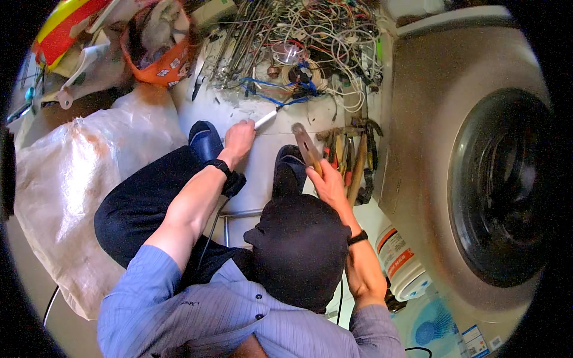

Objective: The recorder uses a hammer and screwdriver to pry open and repair a white remote control while sitting on a floor cluttered with wires.

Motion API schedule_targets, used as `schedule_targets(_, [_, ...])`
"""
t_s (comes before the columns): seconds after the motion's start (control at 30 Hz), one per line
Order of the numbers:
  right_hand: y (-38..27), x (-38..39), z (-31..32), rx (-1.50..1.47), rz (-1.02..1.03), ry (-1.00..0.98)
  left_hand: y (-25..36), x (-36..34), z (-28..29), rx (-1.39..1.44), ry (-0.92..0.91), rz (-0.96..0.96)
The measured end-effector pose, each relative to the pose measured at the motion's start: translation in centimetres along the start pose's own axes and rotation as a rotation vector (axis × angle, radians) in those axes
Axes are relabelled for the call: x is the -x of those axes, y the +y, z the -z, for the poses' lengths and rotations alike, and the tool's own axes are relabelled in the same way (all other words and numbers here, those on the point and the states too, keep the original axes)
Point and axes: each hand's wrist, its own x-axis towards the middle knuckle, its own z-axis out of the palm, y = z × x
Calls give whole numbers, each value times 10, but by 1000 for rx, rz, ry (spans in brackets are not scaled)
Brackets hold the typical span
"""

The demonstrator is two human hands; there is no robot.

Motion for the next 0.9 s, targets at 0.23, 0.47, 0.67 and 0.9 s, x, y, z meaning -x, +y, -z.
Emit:
schedule_targets(0.23, [-12,-59,-38,250,76,-112,6,-3,-4,11,-48,14])
schedule_targets(0.47, [-60,-74,-42,229,344,-28,3,1,-5,52,-50,38])
schedule_targets(0.67, [-22,-84,-47,317,304,-118,9,1,-10,73,-47,47])
schedule_targets(0.9, [-39,-69,-32,261,204,-44,7,4,-18,79,-81,52])
